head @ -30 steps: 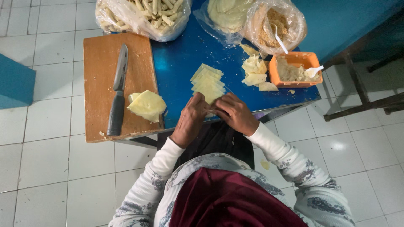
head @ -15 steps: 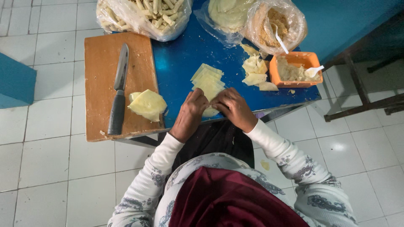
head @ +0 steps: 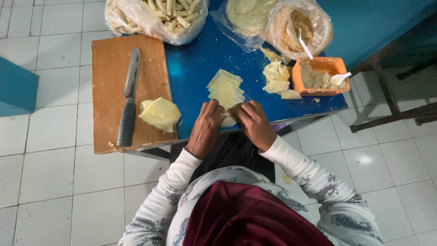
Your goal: The person sits at a table and stacks thin yellow food sheets, spoons brown paste from a container onto the stacked sheets, and folds the sheets over the filling by hand to form filled wraps. A knife rests on a cutting board beside the work area and bags of snack pieces sit on the table.
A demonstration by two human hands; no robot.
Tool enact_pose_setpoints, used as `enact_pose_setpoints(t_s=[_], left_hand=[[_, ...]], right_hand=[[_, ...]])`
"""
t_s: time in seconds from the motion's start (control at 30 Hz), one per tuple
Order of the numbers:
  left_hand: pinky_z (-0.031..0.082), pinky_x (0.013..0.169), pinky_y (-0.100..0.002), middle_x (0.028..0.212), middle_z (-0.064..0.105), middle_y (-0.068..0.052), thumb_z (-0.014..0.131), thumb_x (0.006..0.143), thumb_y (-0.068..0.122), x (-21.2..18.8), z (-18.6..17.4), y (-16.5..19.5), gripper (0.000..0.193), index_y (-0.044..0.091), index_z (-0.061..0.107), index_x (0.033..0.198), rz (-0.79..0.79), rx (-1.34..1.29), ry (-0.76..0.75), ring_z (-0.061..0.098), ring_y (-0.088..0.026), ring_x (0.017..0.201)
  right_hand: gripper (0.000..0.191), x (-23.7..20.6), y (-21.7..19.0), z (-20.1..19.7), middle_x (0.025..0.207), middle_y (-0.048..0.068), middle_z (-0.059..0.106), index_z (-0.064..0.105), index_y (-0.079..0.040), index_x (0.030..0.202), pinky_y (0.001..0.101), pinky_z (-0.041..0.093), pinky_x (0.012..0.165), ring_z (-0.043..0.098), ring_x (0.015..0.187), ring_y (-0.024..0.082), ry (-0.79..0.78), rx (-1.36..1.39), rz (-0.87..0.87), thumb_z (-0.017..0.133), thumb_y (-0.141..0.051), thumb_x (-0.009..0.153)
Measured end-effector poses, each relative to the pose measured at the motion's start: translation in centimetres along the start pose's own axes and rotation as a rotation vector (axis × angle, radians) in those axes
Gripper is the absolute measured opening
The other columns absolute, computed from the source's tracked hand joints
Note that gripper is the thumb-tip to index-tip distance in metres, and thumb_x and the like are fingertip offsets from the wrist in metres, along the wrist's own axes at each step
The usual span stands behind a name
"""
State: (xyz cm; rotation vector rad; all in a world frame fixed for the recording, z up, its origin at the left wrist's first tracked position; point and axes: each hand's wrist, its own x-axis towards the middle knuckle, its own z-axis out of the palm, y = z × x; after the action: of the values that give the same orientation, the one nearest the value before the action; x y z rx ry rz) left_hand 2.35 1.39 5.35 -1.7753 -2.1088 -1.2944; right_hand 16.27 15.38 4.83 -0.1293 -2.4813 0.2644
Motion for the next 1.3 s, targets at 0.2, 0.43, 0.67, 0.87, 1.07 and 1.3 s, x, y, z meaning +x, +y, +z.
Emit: enact_pose_setpoints(t_s=[0.2,0.43,0.67,0.87,1.07,1.3], left_hand=[[0.051,0.085,-0.044,0.111,0.054,-0.016,0.068,0.091,0.005,-0.8,0.1,0.6,0.024,-0.002,0.062,0.113,-0.075,0.01,-0.018,0.056,-0.037,0.104],[0.052,0.096,-0.042,0.131,0.053,-0.016,0.069,0.091,0.013,-3.0,1.0,1.8,0.043,0.0,0.056,0.13,-0.022,0.129,0.011,0.056,-0.034,0.117],[0.05,0.103,-0.041,0.142,0.052,-0.011,0.07,0.095,0.03,-4.7,2.6,1.6,0.058,0.006,0.053,0.144,0.076,0.373,0.025,0.052,-0.033,0.13],[0.048,0.107,-0.042,0.145,0.052,-0.012,0.068,0.098,0.033,-5.0,3.1,1.2,0.059,0.009,0.05,0.149,0.074,0.395,-0.006,0.05,-0.033,0.133],[0.046,0.109,-0.042,0.144,0.052,-0.013,0.067,0.097,0.034,-4.9,2.7,1.5,0.061,0.013,0.049,0.151,0.08,0.4,-0.024,0.05,-0.033,0.132],[0.047,0.109,-0.042,0.144,0.052,-0.012,0.066,0.099,0.034,-4.6,2.5,1.9,0.06,0.014,0.048,0.152,0.071,0.427,-0.022,0.05,-0.033,0.132]], right_hand=[[0.042,-0.7,-1.0,-0.5,0.122,0.006,0.062,0.066,-0.007,0.13,0.0423,0.044,0.093,0.057,0.112,0.027,-0.033,-0.141,-0.011,0.066,-0.004,0.089],[0.051,1.0,-0.1,0.5,0.142,0.006,0.05,0.065,-0.017,0.141,0.0425,0.04,0.094,0.049,0.113,0.027,-0.064,-0.249,0.007,0.062,-0.002,0.092],[0.072,3.8,2.5,0.7,0.134,0.004,0.059,0.055,-0.023,0.156,0.04,0.041,0.102,0.051,0.112,0.026,-0.089,-0.014,0.017,0.056,0.011,0.092],[0.061,4.5,2.0,0.5,0.098,-0.002,0.073,0.057,-0.019,0.145,0.0429,0.04,0.088,0.065,0.098,0.021,-0.135,0.087,-0.036,0.075,-0.011,0.088],[0.045,10.0,6.4,0.5,0.103,0.004,0.075,0.058,-0.011,0.141,0.0255,0.057,0.079,0.072,0.088,0.013,-0.32,0.565,0.166,0.071,-0.01,0.099],[0.021,22.3,10.2,1.0,0.114,0.003,0.072,0.065,-0.004,0.126,0.0293,0.056,0.094,0.07,0.107,0.012,0.104,0.929,0.034,0.056,-0.019,0.114]])
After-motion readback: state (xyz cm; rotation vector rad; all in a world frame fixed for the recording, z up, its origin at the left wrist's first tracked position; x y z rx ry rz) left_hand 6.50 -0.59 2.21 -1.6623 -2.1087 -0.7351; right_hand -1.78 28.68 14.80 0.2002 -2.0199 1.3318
